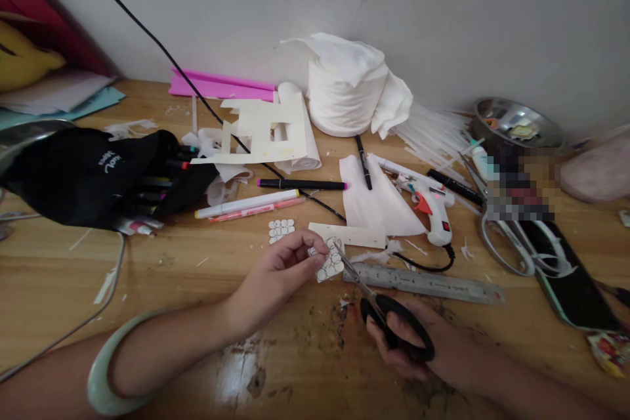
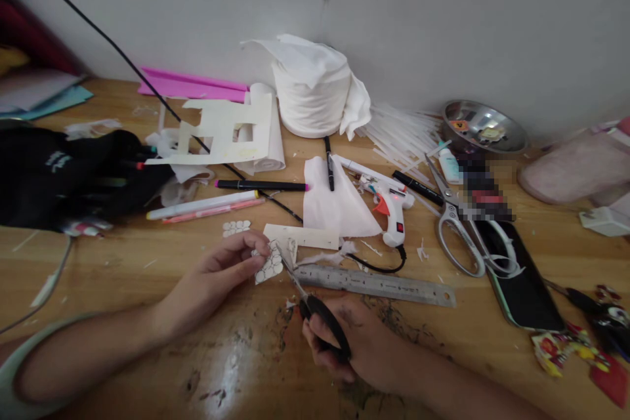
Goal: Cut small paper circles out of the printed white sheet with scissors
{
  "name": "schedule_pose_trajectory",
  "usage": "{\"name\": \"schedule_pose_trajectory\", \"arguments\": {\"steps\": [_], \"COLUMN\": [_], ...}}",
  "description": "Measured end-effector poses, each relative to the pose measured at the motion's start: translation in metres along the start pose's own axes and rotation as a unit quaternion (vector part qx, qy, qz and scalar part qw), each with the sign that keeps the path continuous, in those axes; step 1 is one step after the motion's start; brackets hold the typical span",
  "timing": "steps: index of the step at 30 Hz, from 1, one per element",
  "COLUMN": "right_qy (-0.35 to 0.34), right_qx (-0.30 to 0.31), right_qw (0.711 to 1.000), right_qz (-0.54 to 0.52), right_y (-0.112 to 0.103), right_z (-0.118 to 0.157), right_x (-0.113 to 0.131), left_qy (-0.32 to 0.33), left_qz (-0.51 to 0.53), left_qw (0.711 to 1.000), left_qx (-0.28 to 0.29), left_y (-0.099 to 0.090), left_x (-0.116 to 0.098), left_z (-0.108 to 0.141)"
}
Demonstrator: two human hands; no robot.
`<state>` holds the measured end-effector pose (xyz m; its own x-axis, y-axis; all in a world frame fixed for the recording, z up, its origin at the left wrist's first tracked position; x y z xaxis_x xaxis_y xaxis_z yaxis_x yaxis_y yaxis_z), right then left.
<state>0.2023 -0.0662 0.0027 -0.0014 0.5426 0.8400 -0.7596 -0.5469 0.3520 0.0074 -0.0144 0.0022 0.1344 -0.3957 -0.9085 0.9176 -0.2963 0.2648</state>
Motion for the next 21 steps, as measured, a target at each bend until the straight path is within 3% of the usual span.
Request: {"name": "schedule_pose_trajectory", "arguments": {"steps": [21], "right_qy": [-0.001], "right_qx": [-0.002], "right_qw": [1.000], "right_qz": [-0.014], "right_y": [0.0013], "right_z": [-0.0017], "right_x": [-0.0002], "left_qy": [0.014], "left_qz": [-0.026], "left_qw": [0.999], "left_qx": [-0.036], "left_y": [-0.0006], "left_x": [-0.0017], "left_z": [0.0015]}}
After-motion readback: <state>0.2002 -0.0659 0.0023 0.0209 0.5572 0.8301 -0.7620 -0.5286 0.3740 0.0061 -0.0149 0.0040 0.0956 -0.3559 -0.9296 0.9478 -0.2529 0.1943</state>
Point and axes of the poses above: each hand's wrist, its own z-axis away from the middle knuckle, its own y-axis out of the palm, x = y × z, the point moved 2 cm from there along -z, towards the middle knuckle, and after that the axes turned 7 degrees about -y, right-handed, at the moved point
